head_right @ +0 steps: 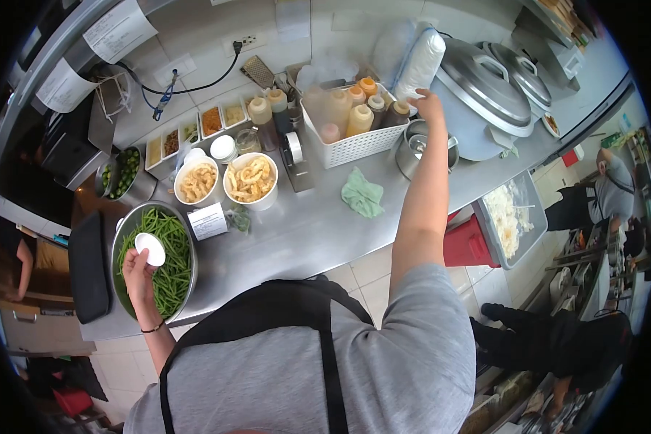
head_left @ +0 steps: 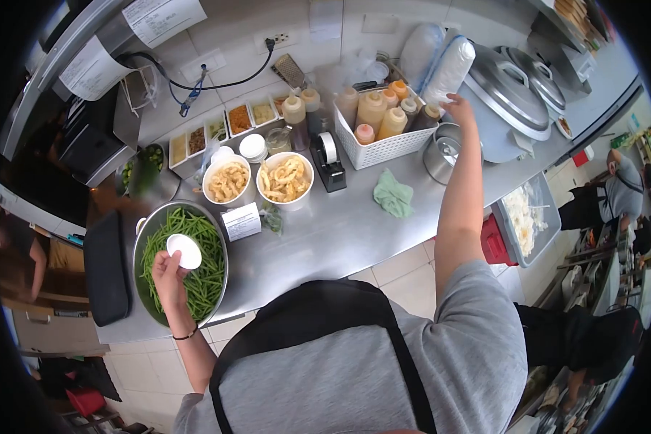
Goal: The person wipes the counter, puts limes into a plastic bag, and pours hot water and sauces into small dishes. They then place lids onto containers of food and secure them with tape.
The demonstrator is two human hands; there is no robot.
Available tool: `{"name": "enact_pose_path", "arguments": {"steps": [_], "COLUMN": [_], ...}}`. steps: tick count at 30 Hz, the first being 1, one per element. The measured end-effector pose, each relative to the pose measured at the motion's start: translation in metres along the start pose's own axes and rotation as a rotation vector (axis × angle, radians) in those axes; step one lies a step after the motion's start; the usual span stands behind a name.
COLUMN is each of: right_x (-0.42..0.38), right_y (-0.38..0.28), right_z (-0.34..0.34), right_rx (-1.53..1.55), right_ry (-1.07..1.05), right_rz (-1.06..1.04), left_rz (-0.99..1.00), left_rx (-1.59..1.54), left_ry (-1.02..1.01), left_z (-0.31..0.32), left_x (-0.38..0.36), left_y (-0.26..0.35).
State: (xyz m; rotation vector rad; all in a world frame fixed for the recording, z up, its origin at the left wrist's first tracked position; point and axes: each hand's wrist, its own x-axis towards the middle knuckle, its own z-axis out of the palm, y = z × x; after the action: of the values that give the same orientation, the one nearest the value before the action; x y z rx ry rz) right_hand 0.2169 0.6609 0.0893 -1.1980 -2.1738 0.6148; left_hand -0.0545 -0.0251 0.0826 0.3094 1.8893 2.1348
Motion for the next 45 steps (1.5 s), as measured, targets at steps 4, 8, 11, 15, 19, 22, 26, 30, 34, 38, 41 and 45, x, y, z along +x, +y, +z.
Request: {"name": "enact_pose_path", "arguments": {"steps": [4,8,11,15,19,22,26,30,34,38,41,45], "right_x": [0.0,-0.006,-0.005,-0.01,-0.029,-0.02,-0.023,-0.027,-0.03,-0.05,-0.074,-0.1], "right_y": [0.008,0.019,0.03,0.032,0.009,0.02,0.015,0.001,-0.013,-0.044,-0.109,-0.178], "right_z": [-0.004,-0.006,-0.005,0.023,0.031,0.041,0.043,0.055,0.053,0.028,-0.012,-0.055], "right_rx": [0.13,0.156,0.128,0.068,-0.02,0.014,0.024,-0.041,-0.048,0.082,0.05,0.049], "right_ry": [0.075,0.081,0.028,0.023,0.003,0.022,-0.001,0.105,0.071,0.261,0.476,0.644], "right_rz": [0.16,0.219,0.213,0.064,0.011,0.048,0.02,-0.012,-0.007,-0.092,-0.383,-0.616], "left_rz": [0.01,-0.003,-0.001,0.007,-0.011,-0.002,-0.001,-0.002,-0.011,-0.012,-0.055,-0.102], "left_rx": [0.0,0.033,0.025,0.023,0.024,0.057,0.026,0.016,0.03,0.013,0.019,-0.009], "left_ry": [-0.003,0.048,0.045,0.004,0.009,0.012,-0.034,-0.046,-0.034,-0.046,-0.062,-0.101], "left_z": [-0.005,-0.004,-0.005,-0.001,0.003,0.007,0.003,0.005,0.016,0.018,0.02,0.033], "left_x": [-0.002,-0.005,-0.003,0.001,0.003,0.007,0.008,0.009,0.005,0.002,-0.002,-0.004], "left_y": [0.001,0.006,0.003,0.003,0.0,-0.001,-0.003,-0.004,-0.001,-0.001,0.002,0.0]}}
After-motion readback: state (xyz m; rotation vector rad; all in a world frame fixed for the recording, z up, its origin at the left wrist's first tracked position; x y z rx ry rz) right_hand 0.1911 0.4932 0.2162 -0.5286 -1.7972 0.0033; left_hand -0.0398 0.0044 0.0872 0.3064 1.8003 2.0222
